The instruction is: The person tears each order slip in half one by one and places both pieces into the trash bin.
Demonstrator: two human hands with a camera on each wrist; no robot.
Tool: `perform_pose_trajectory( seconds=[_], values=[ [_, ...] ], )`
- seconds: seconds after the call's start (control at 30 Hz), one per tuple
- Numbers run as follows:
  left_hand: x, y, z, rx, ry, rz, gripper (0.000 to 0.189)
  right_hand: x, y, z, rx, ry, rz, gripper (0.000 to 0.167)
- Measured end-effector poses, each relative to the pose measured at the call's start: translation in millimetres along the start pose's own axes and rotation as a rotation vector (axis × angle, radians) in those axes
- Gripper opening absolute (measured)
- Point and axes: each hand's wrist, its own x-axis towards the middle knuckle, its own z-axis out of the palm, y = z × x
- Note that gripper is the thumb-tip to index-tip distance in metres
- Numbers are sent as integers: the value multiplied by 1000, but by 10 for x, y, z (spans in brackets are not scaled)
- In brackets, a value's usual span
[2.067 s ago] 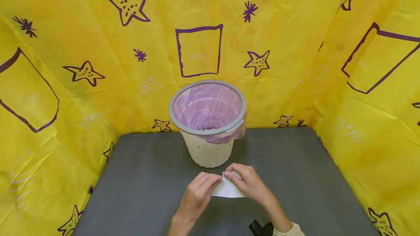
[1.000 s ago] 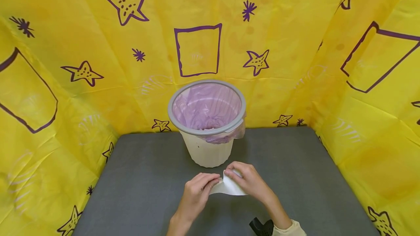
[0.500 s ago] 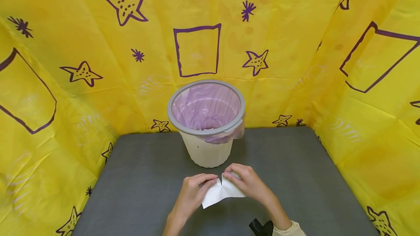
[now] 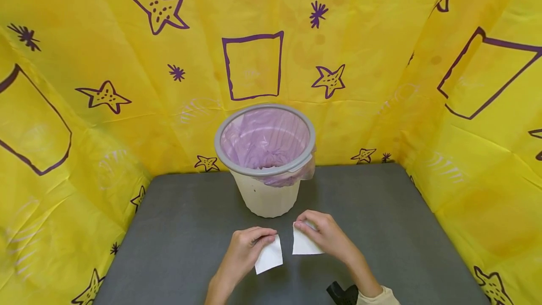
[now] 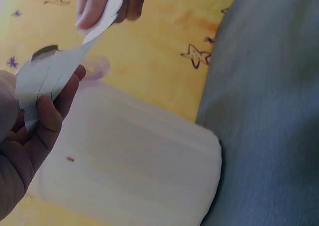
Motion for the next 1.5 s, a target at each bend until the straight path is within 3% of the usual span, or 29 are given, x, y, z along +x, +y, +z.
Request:
perform_pose_trajectory(
  seconds=[0.27, 0.43, 0.63, 0.9, 1.1, 1.3, 1.5],
  values=[
    [69, -1, -156, 3, -29, 20, 12, 57, 37, -150, -29, 19, 6, 11],
    [213, 44, -242, 17, -83, 40, 11, 192, -20, -252, -37, 4, -44, 11],
    [459, 134, -425, 33, -103, 56, 11, 417, -144, -437, -19, -19, -88, 12],
    [959, 309, -879, 87, -104, -35, 10, 859, -267, -773, 28, -11, -82, 7],
    [1403, 312, -1153, 175, -111, -24, 12, 1250, -318, -958, 28, 15, -79, 6],
    [1815, 271, -1300, 235, -112, -35, 14, 1669, -345, -1022, 7, 28, -57, 6],
    [2224, 230, -1338, 305, -183, -117, 20, 2053, -317, -1081, -93, -21, -61, 13]
  ],
)
